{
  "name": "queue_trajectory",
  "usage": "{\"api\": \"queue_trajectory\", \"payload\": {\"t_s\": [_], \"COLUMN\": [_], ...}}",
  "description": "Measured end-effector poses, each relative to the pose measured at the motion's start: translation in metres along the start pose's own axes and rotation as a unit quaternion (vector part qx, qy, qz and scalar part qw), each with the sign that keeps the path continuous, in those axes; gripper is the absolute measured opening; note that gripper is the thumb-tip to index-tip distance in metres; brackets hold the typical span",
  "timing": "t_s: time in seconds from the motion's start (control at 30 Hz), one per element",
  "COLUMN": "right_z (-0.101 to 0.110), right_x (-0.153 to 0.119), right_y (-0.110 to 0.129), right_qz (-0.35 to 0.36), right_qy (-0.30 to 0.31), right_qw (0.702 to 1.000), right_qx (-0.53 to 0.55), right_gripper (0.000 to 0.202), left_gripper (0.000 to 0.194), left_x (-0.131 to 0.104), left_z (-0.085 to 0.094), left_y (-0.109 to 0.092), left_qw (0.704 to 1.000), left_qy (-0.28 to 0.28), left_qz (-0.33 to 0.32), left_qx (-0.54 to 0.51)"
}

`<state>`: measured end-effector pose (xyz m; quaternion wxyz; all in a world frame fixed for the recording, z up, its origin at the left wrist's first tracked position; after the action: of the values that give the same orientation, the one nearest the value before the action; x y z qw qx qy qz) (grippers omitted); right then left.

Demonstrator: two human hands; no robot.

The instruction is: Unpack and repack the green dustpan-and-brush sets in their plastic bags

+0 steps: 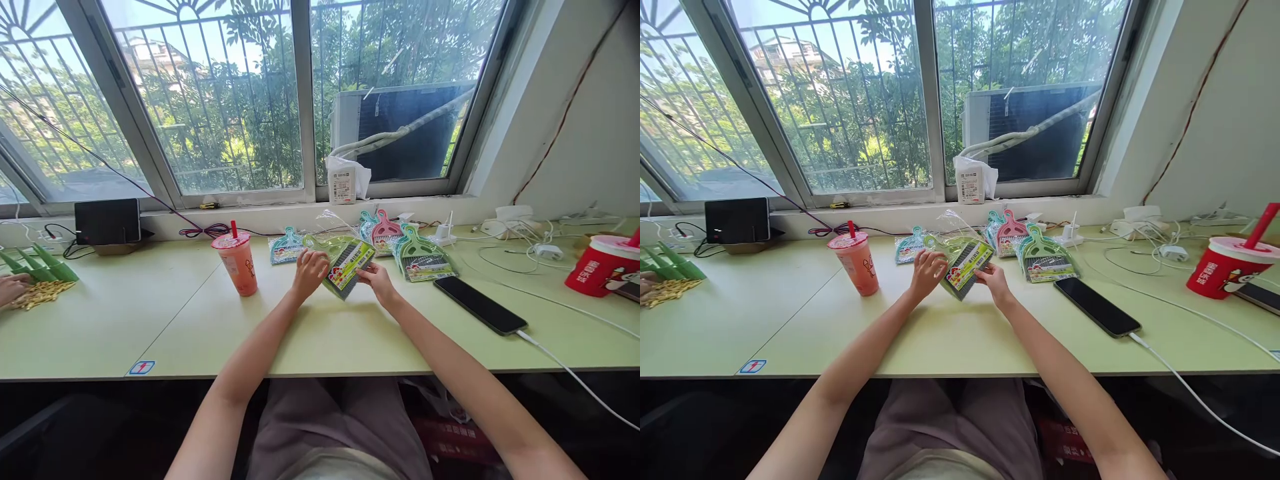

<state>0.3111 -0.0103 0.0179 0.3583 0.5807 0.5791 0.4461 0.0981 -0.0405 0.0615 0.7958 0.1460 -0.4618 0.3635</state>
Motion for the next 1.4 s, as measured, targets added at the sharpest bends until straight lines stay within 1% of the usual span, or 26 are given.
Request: {"api": "queue_trajectory", "payload": {"t_s": [0.03,0.1,0.13,0.17,0.2,0.23,0.3,0.33,0.37,0.43,0.5,0.57,0.63,0.7,0.73,0.77,0.83,0.9,0.93,1.0,1.07,1.17,1.23,1.27,1.33,1.4], "right_z": [0.000,0.001,0.000,0.000,-0.001,-0.003,-0.005,-0.007,-0.007,-0.007,-0.004,0.001,0.006,0.008,0.008,0.007,0.004,-0.001,-0.003,-0.007,-0.007,-0.002,0.001,0.002,0.003,0.002], "right_x": [0.000,0.001,0.000,0.000,-0.001,-0.002,-0.003,-0.004,-0.004,-0.004,-0.002,0.000,0.002,0.003,0.002,0.002,0.000,-0.003,-0.005,-0.006,-0.007,-0.006,-0.005,-0.004,-0.004,-0.003], "right_y": [0.000,0.002,0.002,0.002,0.002,0.001,-0.002,-0.003,-0.005,-0.007,-0.007,-0.005,-0.002,0.000,0.001,0.001,0.000,-0.001,-0.002,-0.003,-0.004,0.000,0.003,0.005,0.006,0.004], "right_qz": [0.005,0.014,0.018,0.022,0.025,0.026,0.024,0.020,0.017,0.015,0.022,0.033,0.040,0.039,0.036,0.031,0.023,0.019,0.018,0.011,0.004,0.010,0.019,0.022,0.023,0.016], "right_qy": [-0.003,-0.006,-0.007,-0.007,-0.007,-0.006,-0.002,-0.002,-0.004,-0.017,-0.041,-0.065,-0.082,-0.088,-0.089,-0.088,-0.082,-0.074,-0.069,-0.060,-0.061,-0.083,-0.094,-0.094,-0.091,-0.082], "right_qw": [1.000,1.000,0.999,0.999,0.999,0.999,0.999,0.999,0.999,0.999,0.998,0.995,0.993,0.993,0.992,0.992,0.993,0.994,0.995,0.996,0.996,0.993,0.991,0.990,0.990,0.992], "right_qx": [0.006,0.020,0.027,0.032,0.036,0.039,0.038,0.038,0.038,0.042,0.052,0.063,0.069,0.073,0.077,0.080,0.085,0.080,0.076,0.069,0.069,0.083,0.095,0.101,0.107,0.099], "right_gripper": [0.045,0.048,0.050,0.050,0.051,0.051,0.051,0.052,0.051,0.051,0.050,0.047,0.044,0.041,0.040,0.039,0.038,0.037,0.037,0.037,0.037,0.035,0.034,0.034,0.034,0.035], "left_gripper": [0.013,0.049,0.066,0.078,0.082,0.081,0.071,0.065,0.059,0.050,0.046,0.046,0.050,0.054,0.055,0.056,0.059,0.062,0.063,0.063,0.062,0.065,0.069,0.072,0.076,0.076], "left_x": [0.000,0.000,-0.001,-0.001,0.000,0.002,0.008,0.010,0.010,0.006,-0.001,-0.007,-0.010,-0.012,-0.012,-0.013,-0.010,-0.005,-0.003,0.001,0.001,-0.005,-0.008,-0.009,-0.008,-0.005], "left_z": [0.003,0.013,0.017,0.019,0.018,0.013,-0.003,-0.011,-0.018,-0.031,-0.042,-0.052,-0.058,-0.060,-0.060,-0.059,-0.054,-0.046,-0.042,-0.038,-0.039,-0.050,-0.058,-0.060,-0.062,-0.060], "left_y": [0.000,0.003,0.007,0.012,0.017,0.022,0.026,0.024,0.022,0.018,0.012,0.003,-0.005,-0.009,-0.009,-0.007,0.001,0.006,0.006,0.001,-0.010,-0.029,-0.037,-0.039,-0.038,-0.033], "left_qw": [0.999,0.979,0.956,0.929,0.899,0.870,0.803,0.767,0.736,0.696,0.677,0.668,0.657,0.642,0.637,0.637,0.654,0.679,0.688,0.692,0.681,0.662,0.662,0.666,0.674,0.679], "left_qy": [-0.044,-0.172,-0.236,-0.281,-0.296,-0.276,-0.170,-0.113,-0.071,-0.042,-0.033,0.005,0.068,0.136,0.161,0.170,0.141,0.075,0.048,0.023,0.030,0.083,0.117,0.121,0.101,0.064], "left_qz": [0.021,0.102,0.157,0.214,0.268,0.314,0.370,0.384,0.395,0.426,0.461,0.471,0.452,0.424,0.414,0.408,0.399,0.378,0.362,0.341,0.343,0.356,0.349,0.344,0.338,0.341], "left_qx": [-0.011,-0.042,-0.070,-0.114,-0.179,-0.261,-0.435,-0.501,-0.546,-0.576,-0.572,-0.576,-0.600,-0.624,-0.630,-0.632,-0.627,-0.625,-0.627,-0.636,-0.647,-0.654,-0.653,-0.651,-0.649,-0.647]}}
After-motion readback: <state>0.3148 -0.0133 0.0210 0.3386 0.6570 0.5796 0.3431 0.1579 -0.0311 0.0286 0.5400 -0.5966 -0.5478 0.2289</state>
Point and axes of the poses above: each hand's wrist, its own x-axis towards the middle knuckle, its own z-axis out of the back of the hand, y = z × x, the point moved 4 cm from there along x, towards the middle knuckle, and after that the axes turned 4 degrees about -z, right-handed, at the moved point
